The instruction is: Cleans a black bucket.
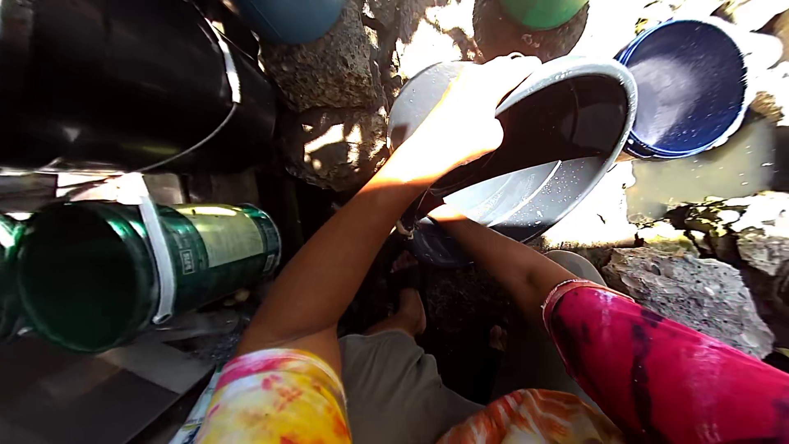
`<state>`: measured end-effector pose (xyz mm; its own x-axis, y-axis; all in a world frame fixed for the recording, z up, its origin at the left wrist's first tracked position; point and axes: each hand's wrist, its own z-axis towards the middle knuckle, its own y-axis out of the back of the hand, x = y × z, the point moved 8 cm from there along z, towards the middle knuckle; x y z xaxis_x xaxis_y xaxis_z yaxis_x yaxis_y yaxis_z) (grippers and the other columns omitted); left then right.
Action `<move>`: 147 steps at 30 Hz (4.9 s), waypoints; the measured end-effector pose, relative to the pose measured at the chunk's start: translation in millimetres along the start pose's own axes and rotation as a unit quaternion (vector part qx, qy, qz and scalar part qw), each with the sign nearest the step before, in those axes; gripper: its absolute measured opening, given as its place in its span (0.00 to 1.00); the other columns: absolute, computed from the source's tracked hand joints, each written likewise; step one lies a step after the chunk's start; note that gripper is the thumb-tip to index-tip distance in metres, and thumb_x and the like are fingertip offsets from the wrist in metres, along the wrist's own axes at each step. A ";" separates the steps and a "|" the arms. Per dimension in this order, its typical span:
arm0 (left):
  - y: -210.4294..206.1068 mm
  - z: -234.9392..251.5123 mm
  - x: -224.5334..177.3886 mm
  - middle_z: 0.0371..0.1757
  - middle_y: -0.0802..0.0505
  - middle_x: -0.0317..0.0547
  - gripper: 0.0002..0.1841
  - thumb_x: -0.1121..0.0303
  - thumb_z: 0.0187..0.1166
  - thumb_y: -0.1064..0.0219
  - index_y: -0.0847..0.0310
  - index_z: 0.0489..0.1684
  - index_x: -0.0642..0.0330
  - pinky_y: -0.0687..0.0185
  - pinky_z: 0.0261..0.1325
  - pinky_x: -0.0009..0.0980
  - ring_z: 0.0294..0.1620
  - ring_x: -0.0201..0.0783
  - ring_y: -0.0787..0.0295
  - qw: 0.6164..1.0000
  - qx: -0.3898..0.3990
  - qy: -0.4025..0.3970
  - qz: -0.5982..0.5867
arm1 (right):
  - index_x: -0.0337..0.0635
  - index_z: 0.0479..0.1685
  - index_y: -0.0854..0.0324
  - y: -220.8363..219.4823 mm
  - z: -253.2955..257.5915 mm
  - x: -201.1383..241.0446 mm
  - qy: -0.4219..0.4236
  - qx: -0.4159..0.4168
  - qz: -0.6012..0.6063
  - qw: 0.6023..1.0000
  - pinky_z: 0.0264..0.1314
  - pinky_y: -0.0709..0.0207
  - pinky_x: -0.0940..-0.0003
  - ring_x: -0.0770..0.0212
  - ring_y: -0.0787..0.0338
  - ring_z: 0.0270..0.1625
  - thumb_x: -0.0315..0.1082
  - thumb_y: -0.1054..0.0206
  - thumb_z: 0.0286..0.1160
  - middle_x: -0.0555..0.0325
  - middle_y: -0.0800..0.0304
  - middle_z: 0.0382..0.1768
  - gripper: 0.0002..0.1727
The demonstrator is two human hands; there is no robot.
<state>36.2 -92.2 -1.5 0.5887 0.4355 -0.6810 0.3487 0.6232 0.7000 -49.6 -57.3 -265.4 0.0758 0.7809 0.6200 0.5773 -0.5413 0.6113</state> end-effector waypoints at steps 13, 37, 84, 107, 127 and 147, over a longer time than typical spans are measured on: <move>15.8 23.3 21.0 0.69 0.11 0.59 0.36 0.85 0.60 0.40 0.21 0.77 0.62 0.26 0.73 0.49 0.71 0.52 0.16 0.997 0.047 0.066 0.017 | 0.31 0.84 0.32 125.6 -73.9 -137.1 0.025 0.136 -0.343 0.929 0.92 0.65 0.32 0.35 0.47 0.93 0.44 0.48 0.89 0.36 0.42 0.90 0.32; 31.2 38.5 50.3 0.77 0.16 0.61 0.38 0.85 0.64 0.36 0.26 0.83 0.54 0.31 0.77 0.64 0.79 0.64 0.22 0.986 0.063 0.124 0.097 | 0.28 0.57 0.11 131.1 -161.4 -37.5 0.173 -0.013 0.004 0.985 0.69 0.20 0.45 0.40 0.08 0.59 0.15 0.39 0.75 0.35 0.07 0.53 0.16; 18.5 -34.6 5.8 0.51 0.05 0.58 0.17 0.77 0.71 0.25 0.11 0.58 0.66 0.17 0.63 0.56 0.54 0.53 0.07 0.986 0.052 0.157 0.014 | 0.32 0.58 0.16 344.9 -75.1 37.4 0.204 -0.209 0.547 0.785 0.50 0.11 0.69 0.64 0.06 0.44 0.24 0.36 0.81 0.54 0.05 0.46 0.12; -4.8 -45.1 6.6 0.39 0.11 0.53 0.13 0.75 0.72 0.24 0.16 0.50 0.71 0.17 0.48 0.39 0.39 0.40 0.14 0.918 -0.162 0.340 -0.127 | 0.28 0.78 0.30 260.0 -79.0 -14.2 0.018 -0.416 0.061 0.907 0.88 0.41 0.39 0.36 0.30 0.85 0.34 0.54 0.92 0.32 0.27 0.79 0.24; -21.8 -26.1 -5.7 0.46 0.09 0.63 0.13 0.72 0.81 0.32 0.17 0.54 0.75 0.18 0.59 0.49 0.50 0.51 0.11 0.958 -0.103 0.267 0.007 | 0.31 0.70 0.17 204.5 -111.3 -28.3 0.172 -0.494 0.037 0.852 0.85 0.36 0.36 0.34 0.23 0.81 0.27 0.43 0.80 0.36 0.17 0.74 0.22; -17.9 -32.2 -4.1 0.53 0.08 0.68 0.15 0.72 0.83 0.35 0.17 0.59 0.77 0.18 0.66 0.53 0.56 0.58 0.09 0.973 -0.075 0.214 0.042 | 0.28 0.73 0.21 296.1 -59.4 35.6 0.027 -0.340 0.156 0.927 0.92 0.54 0.39 0.42 0.22 0.81 0.31 0.50 0.91 0.36 0.17 0.73 0.22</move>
<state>4.0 -84.2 -18.1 0.2420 0.6997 -0.6722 0.1822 0.6477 0.7398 75.7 -208.2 -33.1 0.1019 0.5467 0.8311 -0.1135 -0.8236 0.5557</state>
